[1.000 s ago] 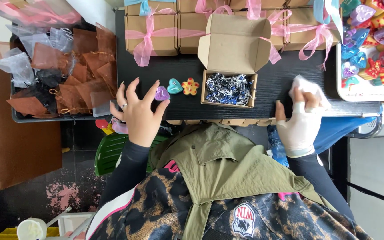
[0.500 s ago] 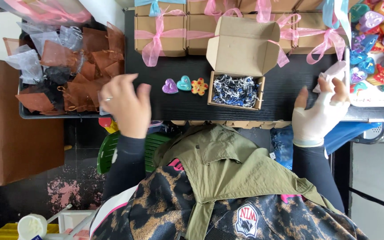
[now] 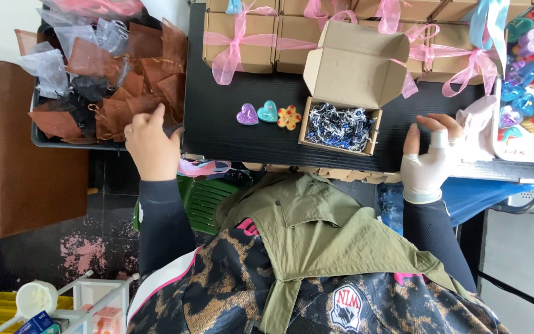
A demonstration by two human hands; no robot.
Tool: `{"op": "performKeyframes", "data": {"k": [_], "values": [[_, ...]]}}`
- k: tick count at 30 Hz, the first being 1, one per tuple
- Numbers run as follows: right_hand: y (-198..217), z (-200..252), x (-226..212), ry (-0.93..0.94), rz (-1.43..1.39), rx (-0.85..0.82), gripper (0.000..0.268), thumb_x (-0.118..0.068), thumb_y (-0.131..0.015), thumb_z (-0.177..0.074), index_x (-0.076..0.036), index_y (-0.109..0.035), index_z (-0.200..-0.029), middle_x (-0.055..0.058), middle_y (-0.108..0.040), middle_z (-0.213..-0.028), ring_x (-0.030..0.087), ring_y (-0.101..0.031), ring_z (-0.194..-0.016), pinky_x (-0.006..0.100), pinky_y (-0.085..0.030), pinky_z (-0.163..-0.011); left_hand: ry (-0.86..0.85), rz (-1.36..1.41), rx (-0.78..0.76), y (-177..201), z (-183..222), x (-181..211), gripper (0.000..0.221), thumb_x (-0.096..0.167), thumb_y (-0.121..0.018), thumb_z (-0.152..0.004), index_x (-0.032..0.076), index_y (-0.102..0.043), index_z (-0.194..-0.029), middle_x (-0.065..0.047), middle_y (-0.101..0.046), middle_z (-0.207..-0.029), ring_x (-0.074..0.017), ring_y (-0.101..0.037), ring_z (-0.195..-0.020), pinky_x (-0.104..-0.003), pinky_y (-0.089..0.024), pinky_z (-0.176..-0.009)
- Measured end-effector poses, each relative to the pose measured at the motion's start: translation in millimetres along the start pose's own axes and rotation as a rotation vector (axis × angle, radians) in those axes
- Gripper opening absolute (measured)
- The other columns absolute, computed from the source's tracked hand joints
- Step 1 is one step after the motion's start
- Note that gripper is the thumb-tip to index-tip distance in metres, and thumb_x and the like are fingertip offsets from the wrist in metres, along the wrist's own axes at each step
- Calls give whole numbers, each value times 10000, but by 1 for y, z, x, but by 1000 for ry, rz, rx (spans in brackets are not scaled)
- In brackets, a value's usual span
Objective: Packing small heart and flower shaped candles into a gift box with shredded paper and tying it with a pink ribbon.
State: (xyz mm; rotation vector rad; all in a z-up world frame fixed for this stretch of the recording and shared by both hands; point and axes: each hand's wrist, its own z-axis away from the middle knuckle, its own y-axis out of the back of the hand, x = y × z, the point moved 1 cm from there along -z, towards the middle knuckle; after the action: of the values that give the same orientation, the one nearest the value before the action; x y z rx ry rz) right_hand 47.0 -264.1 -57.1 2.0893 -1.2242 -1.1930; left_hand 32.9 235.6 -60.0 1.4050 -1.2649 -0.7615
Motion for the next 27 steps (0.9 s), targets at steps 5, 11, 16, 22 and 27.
{"op": "performKeyframes", "data": {"k": [5, 11, 16, 22, 27], "values": [[2, -1, -6, 6, -26, -17, 121, -17, -713, -1042, -47, -691, -1157, 123, -621, -1268, 309, -576, -1194, 446, -460, -1100, -50, -28, -54, -15, -12, -10, 706, 246, -905, -696, 120, -684, -1355, -115, -643, -1160, -386, -605, -1081, -511, -483, -885], [4, -2, -7, 4, -20, -17, 89, -41, -722, -1050, -46, -692, -1134, 121, -637, -1249, 315, -593, -1199, 439, -469, -1072, -58, 27, -89, -20, -18, -11, 744, 81, -829, -750, 60, -604, -1459, -171, -681, -1201, -406, -637, -1083, -497, -498, -888], [5, -3, -8, 9, -27, -28, 59, -64, -728, -1057, -45, -701, -1105, 108, -657, -1226, 309, -616, -1169, 430, -484, -1035, 56, 122, -41, -41, -15, -32, 655, -41, -717, -910, 134, -589, -1528, -173, -709, -1164, -379, -684, -1073, -474, -535, -913], [5, -3, -5, 16, -47, -37, 40, -65, -725, -1073, -36, -706, -1094, 112, -664, -1239, 304, -626, -1156, 416, -496, -1020, 101, 380, 88, -17, -14, -25, 756, -120, -675, -917, 141, -467, -1596, -180, -678, -1292, -321, -693, -1108, -416, -561, -929], [6, -6, -3, -12, -92, -68, 43, -56, -721, -1080, -20, -709, -1099, 123, -665, -1200, 293, -633, -1113, 399, -508, -983, -11, 731, 311, -22, -12, -45, 861, -264, -502, -996, 176, -215, -1678, -167, -375, -1664, -290, -513, -1511, -337, -611, -1128]]}}
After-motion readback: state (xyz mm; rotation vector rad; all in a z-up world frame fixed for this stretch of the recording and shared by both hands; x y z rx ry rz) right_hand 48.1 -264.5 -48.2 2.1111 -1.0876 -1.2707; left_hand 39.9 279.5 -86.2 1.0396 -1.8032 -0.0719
